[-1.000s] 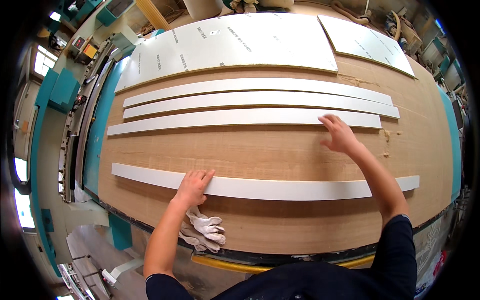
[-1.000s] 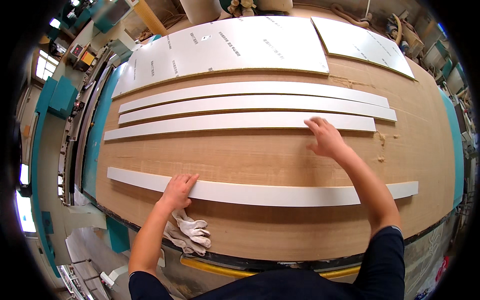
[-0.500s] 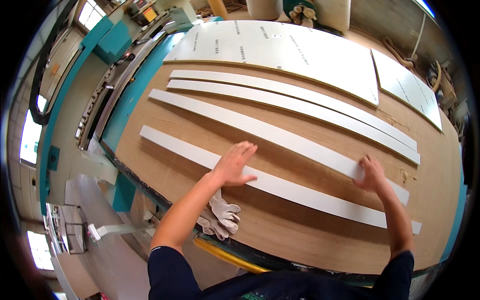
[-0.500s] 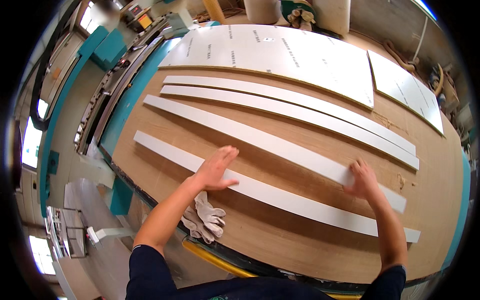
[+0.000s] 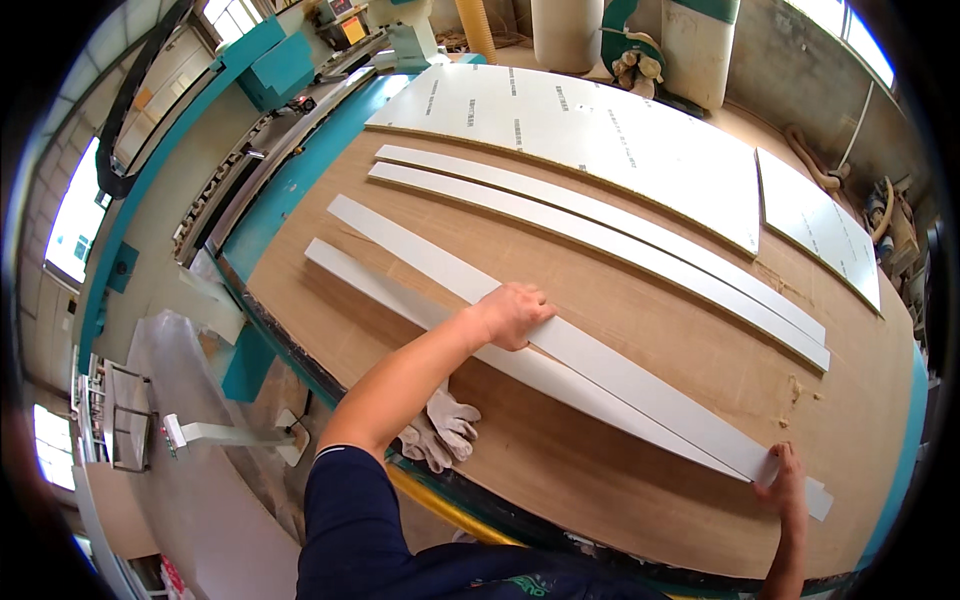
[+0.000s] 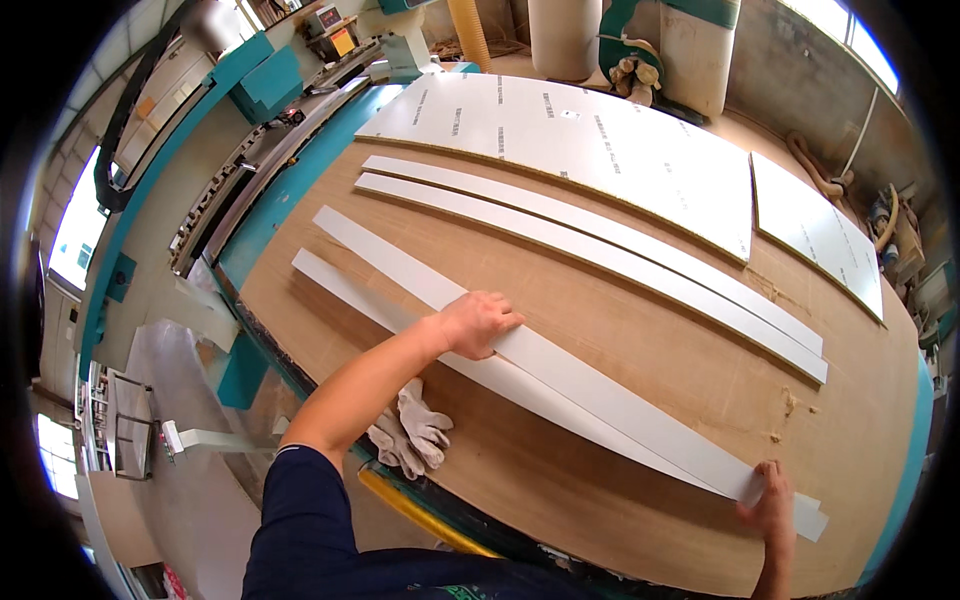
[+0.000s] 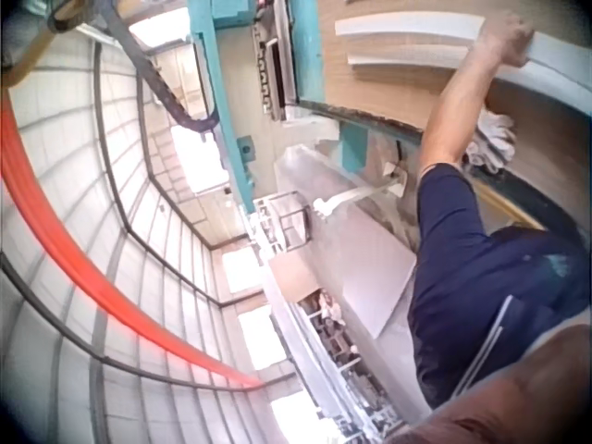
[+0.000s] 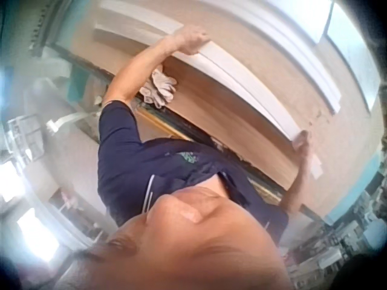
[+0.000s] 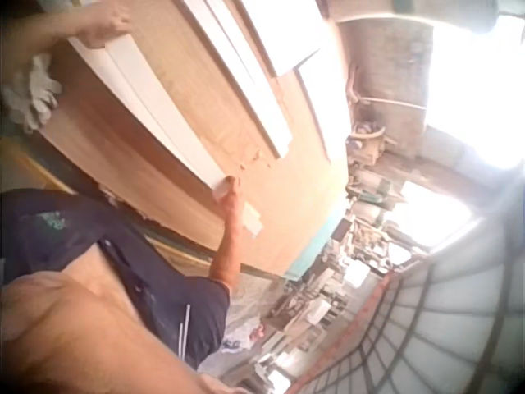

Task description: The person cleans several long white boards on a large worktable in a workshop using a cloth. They wipe down each board individually, moving them across the table.

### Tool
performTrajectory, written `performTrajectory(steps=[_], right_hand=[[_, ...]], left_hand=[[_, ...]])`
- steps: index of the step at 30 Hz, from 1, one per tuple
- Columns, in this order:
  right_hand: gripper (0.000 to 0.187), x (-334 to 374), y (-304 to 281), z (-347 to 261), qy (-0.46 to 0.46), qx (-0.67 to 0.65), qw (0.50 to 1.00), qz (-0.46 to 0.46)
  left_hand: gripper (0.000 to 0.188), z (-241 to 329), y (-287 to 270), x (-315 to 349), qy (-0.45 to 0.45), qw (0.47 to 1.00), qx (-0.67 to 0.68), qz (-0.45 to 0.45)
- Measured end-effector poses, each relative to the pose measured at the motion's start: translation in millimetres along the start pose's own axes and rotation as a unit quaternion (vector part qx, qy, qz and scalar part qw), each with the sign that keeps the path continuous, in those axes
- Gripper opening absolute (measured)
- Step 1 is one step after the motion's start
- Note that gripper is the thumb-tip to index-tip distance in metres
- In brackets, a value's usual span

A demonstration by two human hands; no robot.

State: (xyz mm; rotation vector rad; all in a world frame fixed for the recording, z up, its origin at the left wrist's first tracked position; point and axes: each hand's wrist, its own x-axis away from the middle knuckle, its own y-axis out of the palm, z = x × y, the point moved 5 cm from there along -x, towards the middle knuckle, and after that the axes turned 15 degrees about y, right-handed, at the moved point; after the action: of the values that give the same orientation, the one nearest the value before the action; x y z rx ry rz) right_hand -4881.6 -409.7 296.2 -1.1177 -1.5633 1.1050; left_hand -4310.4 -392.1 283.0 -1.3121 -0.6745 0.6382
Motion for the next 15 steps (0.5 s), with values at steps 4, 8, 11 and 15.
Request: performTrajectory(steps=[4,8,11,15], right_hand=[[0.054,8,3,21,0.013,-0.025,1.000,-0.014],[0.059,6,6,19,0.023,-0.045,0.999,-0.016],[0.077,4,11,-5,-0.008,-0.013,0.999,-0.031],[0.081,2,28,-13,-0.058,0.038,0.997,-0.023]], left_hand=[[0.053,38,-17,2,0.026,1.000,-0.008,0.007],[0.074,57,-7,8,-0.023,0.999,-0.001,-0.046],[0.090,51,17,34,-0.084,0.993,-0.042,-0.071],[0.092,26,38,71,-0.134,0.982,-0.033,-0.132]])
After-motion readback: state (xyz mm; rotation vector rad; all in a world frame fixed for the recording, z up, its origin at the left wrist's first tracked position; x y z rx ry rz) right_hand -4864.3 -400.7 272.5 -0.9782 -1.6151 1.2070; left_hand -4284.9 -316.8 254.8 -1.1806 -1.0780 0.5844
